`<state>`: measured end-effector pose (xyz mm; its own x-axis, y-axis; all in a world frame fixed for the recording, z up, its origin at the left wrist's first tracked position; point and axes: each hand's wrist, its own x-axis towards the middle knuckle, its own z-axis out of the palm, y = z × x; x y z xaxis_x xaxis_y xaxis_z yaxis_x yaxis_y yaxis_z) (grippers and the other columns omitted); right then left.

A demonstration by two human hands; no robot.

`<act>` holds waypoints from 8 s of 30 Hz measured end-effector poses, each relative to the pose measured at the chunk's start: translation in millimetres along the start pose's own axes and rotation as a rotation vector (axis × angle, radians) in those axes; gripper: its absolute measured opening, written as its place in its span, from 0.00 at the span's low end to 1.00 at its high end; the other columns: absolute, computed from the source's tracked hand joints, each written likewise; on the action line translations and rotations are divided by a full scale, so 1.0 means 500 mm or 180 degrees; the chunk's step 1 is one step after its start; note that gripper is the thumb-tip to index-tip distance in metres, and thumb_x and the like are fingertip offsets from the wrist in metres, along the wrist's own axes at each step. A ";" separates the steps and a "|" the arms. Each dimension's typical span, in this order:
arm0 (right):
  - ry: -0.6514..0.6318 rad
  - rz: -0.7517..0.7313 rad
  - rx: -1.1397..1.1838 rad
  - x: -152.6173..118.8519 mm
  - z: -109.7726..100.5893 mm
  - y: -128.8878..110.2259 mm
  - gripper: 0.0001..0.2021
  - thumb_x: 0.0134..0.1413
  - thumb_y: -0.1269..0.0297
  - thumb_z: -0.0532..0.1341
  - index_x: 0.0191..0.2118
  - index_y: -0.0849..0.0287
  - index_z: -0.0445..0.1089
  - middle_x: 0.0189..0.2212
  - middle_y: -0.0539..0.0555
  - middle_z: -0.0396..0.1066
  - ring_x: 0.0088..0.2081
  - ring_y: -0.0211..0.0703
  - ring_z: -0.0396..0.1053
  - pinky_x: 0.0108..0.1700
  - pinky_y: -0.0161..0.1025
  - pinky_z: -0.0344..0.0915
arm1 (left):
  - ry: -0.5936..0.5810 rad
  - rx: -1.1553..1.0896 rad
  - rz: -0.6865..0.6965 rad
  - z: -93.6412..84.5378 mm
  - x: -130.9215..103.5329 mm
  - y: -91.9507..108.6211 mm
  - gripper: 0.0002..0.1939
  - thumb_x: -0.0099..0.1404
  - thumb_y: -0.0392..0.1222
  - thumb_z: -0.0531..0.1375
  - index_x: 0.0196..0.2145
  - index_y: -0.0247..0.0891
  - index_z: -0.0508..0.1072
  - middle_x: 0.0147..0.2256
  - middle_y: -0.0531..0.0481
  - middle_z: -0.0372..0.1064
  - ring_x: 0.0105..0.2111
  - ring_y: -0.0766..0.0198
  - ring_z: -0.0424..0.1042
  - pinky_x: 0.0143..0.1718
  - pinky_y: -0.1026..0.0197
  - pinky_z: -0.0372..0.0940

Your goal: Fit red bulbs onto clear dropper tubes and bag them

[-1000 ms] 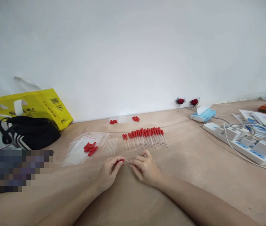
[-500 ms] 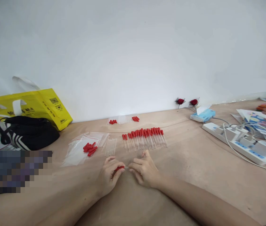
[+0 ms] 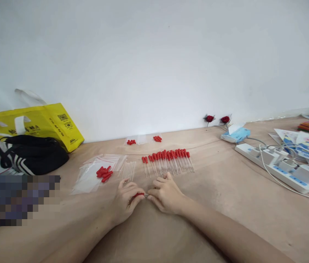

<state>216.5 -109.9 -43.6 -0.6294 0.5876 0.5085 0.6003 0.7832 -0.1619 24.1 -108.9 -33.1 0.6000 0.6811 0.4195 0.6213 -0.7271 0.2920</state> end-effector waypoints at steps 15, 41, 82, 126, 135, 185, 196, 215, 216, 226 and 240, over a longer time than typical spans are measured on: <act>0.0338 0.2235 0.0345 0.090 0.039 0.038 0.07 0.49 0.67 0.54 0.36 0.59 0.62 0.24 0.48 0.70 0.29 0.39 0.66 0.36 0.37 0.48 | 0.1493 0.0534 -0.1092 -0.020 -0.012 -0.083 0.18 0.57 0.43 0.56 0.46 0.39 0.62 0.41 0.44 0.65 0.43 0.52 0.63 0.43 0.50 0.57; -0.0455 0.2484 -0.0435 0.222 0.087 -0.004 0.15 0.51 0.57 0.52 0.30 0.62 0.71 0.31 0.60 0.72 0.35 0.47 0.67 0.42 0.45 0.46 | -0.0217 0.1875 -0.2600 -0.115 0.104 -0.211 0.10 0.53 0.46 0.56 0.26 0.42 0.75 0.37 0.40 0.69 0.43 0.44 0.60 0.39 0.45 0.52; 0.0663 0.1338 -0.0546 -0.060 0.000 0.049 0.08 0.53 0.66 0.50 0.25 0.60 0.60 0.24 0.53 0.66 0.29 0.41 0.61 0.33 0.37 0.51 | 0.0000 0.0845 -0.1951 -0.019 0.045 -0.147 0.16 0.61 0.45 0.52 0.47 0.42 0.66 0.46 0.46 0.62 0.48 0.55 0.57 0.46 0.54 0.55; 0.0426 0.0724 0.0271 -0.012 0.019 0.014 0.10 0.55 0.71 0.49 0.36 0.59 0.67 0.28 0.51 0.68 0.30 0.36 0.64 0.43 0.39 0.48 | 0.0258 -0.0690 -0.0685 0.015 -0.001 -0.031 0.06 0.62 0.37 0.50 0.31 0.39 0.65 0.32 0.50 0.64 0.33 0.62 0.65 0.35 0.59 0.62; 0.0329 0.0629 0.0410 -0.015 0.019 0.013 0.10 0.56 0.70 0.49 0.37 0.59 0.67 0.26 0.51 0.69 0.31 0.37 0.64 0.45 0.42 0.46 | 0.0301 -0.0638 -0.0743 0.014 -0.003 -0.020 0.06 0.63 0.39 0.49 0.34 0.40 0.65 0.32 0.50 0.67 0.34 0.61 0.67 0.36 0.59 0.62; -0.0066 0.0903 0.0141 0.017 -0.012 -0.010 0.08 0.52 0.66 0.53 0.29 0.57 0.70 0.26 0.50 0.71 0.31 0.39 0.63 0.35 0.39 0.44 | 0.0596 0.0394 -0.0169 -0.010 -0.004 -0.046 0.12 0.61 0.40 0.54 0.43 0.44 0.69 0.38 0.48 0.67 0.39 0.58 0.64 0.43 0.56 0.55; 0.0447 0.2961 -0.0294 0.147 0.062 0.062 0.07 0.51 0.66 0.52 0.35 0.59 0.65 0.27 0.53 0.72 0.33 0.44 0.67 0.38 0.40 0.45 | 0.0831 0.1511 -0.2156 -0.035 -0.003 -0.089 0.12 0.50 0.44 0.61 0.34 0.42 0.72 0.43 0.44 0.61 0.45 0.50 0.58 0.44 0.50 0.51; -0.0575 0.2841 -0.0404 0.236 0.088 -0.001 0.11 0.48 0.63 0.53 0.29 0.62 0.71 0.31 0.62 0.72 0.34 0.48 0.69 0.43 0.46 0.46 | 0.0827 0.1582 -0.2303 -0.045 -0.004 -0.106 0.07 0.54 0.45 0.57 0.26 0.42 0.73 0.38 0.46 0.66 0.42 0.52 0.61 0.40 0.51 0.52; -0.0610 0.2887 -0.0389 0.242 0.089 0.000 0.11 0.47 0.64 0.54 0.30 0.63 0.71 0.31 0.62 0.72 0.34 0.48 0.69 0.43 0.47 0.46 | 0.0833 0.1584 -0.2291 -0.044 -0.005 -0.107 0.07 0.54 0.45 0.57 0.26 0.42 0.73 0.38 0.46 0.66 0.42 0.52 0.61 0.40 0.51 0.52; -0.0821 0.2800 -0.0337 0.255 0.079 -0.003 0.09 0.46 0.71 0.54 0.31 0.63 0.71 0.31 0.63 0.73 0.34 0.49 0.70 0.41 0.45 0.49 | 0.0822 0.1378 -0.2365 -0.042 0.000 -0.100 0.06 0.55 0.43 0.57 0.28 0.42 0.74 0.39 0.46 0.66 0.42 0.51 0.61 0.40 0.50 0.53; 0.0453 0.1018 0.0260 -0.033 -0.011 0.079 0.12 0.57 0.71 0.45 0.42 0.61 0.62 0.32 0.56 0.68 0.32 0.40 0.64 0.41 0.42 0.52 | 0.0418 -0.0033 -0.0172 -0.002 -0.007 -0.032 0.05 0.61 0.36 0.51 0.34 0.38 0.67 0.32 0.50 0.69 0.34 0.61 0.67 0.40 0.57 0.59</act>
<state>253.1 -89.8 -53.9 -0.3378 0.7759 0.5328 0.7107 0.5814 -0.3961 11.4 -99.8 -38.6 0.4943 0.7028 0.5117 0.6452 -0.6910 0.3258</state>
